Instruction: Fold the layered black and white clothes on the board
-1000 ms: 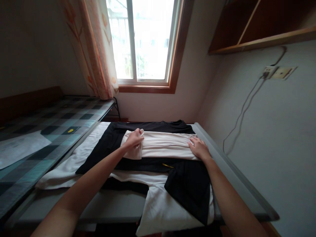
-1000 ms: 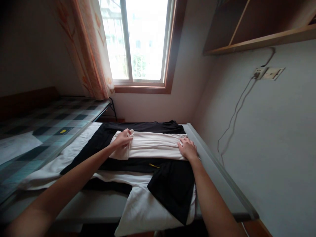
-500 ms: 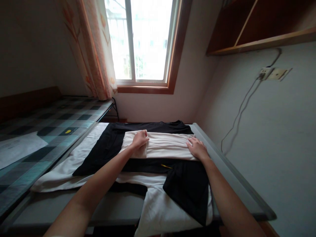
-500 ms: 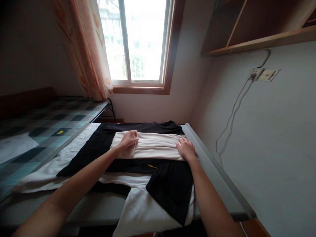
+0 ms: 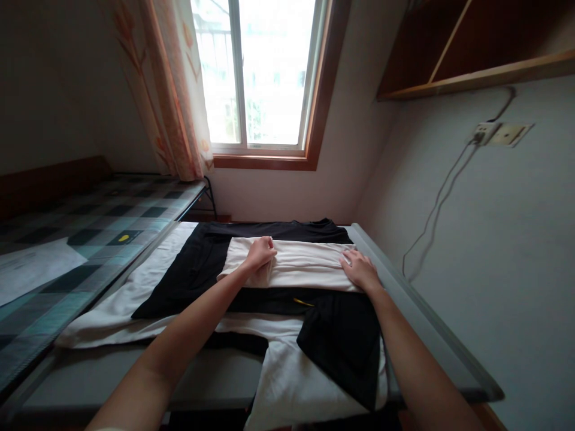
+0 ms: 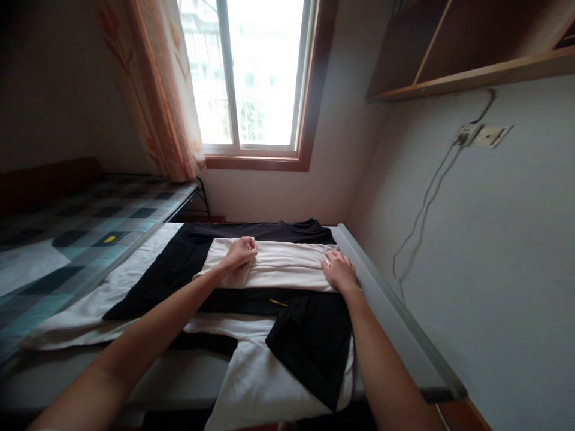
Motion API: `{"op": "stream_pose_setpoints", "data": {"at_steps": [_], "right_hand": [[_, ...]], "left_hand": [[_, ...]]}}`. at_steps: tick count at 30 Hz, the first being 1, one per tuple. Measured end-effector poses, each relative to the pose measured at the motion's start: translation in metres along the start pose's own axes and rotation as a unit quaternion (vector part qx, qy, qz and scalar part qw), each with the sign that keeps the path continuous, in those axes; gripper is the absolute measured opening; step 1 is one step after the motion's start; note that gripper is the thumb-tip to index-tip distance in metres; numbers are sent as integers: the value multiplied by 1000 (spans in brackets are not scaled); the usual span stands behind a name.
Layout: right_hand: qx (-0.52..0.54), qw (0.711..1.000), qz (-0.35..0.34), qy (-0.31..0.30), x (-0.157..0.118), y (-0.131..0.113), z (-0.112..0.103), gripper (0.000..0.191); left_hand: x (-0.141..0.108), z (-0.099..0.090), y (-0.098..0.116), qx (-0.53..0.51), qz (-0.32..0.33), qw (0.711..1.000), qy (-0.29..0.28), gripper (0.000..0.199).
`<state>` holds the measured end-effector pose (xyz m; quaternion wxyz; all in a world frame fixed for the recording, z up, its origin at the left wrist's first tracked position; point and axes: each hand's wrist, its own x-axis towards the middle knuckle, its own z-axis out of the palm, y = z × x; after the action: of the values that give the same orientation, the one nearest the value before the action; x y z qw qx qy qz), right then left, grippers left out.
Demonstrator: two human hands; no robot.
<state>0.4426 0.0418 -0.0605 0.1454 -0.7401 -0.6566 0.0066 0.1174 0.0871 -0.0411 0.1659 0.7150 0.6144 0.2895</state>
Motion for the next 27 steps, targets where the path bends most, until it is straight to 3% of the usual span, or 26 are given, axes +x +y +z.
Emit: {"op": "stream_pose_setpoints", "data": {"at_steps": [4, 7, 12, 15, 18, 21, 24, 27], "right_hand": [[0, 1000, 5, -6, 0, -1, -2, 48], [-2, 1000, 4, -9, -1, -1, -2, 49], [1, 1000, -7, -8, 1, 0, -1, 48], [2, 1000, -10, -7, 1, 0, 0, 48], [3, 1000, -16, 0, 0, 0, 1, 46], [-2, 1000, -12, 29, -3, -2, 0, 43], [-11, 992, -25, 121, -6, -11, -5, 35], [44, 974, -149, 167, -12, -30, -13, 33]], "left_hand": [[-2, -1, 5, -14, 3, 1000, -1, 12], [-11, -14, 5, -32, 27, 999, -21, 16], [-48, -63, -19, 10, 176, 982, -64, 22], [-72, -96, -44, 64, 215, 968, -111, 27], [-91, -117, -66, 67, 235, 960, -135, 21], [-104, -120, -80, 45, 227, 965, -125, 16], [-110, -115, -87, 26, 235, 966, -103, 7], [-113, -110, -93, 23, 251, 964, -85, 14]]}}
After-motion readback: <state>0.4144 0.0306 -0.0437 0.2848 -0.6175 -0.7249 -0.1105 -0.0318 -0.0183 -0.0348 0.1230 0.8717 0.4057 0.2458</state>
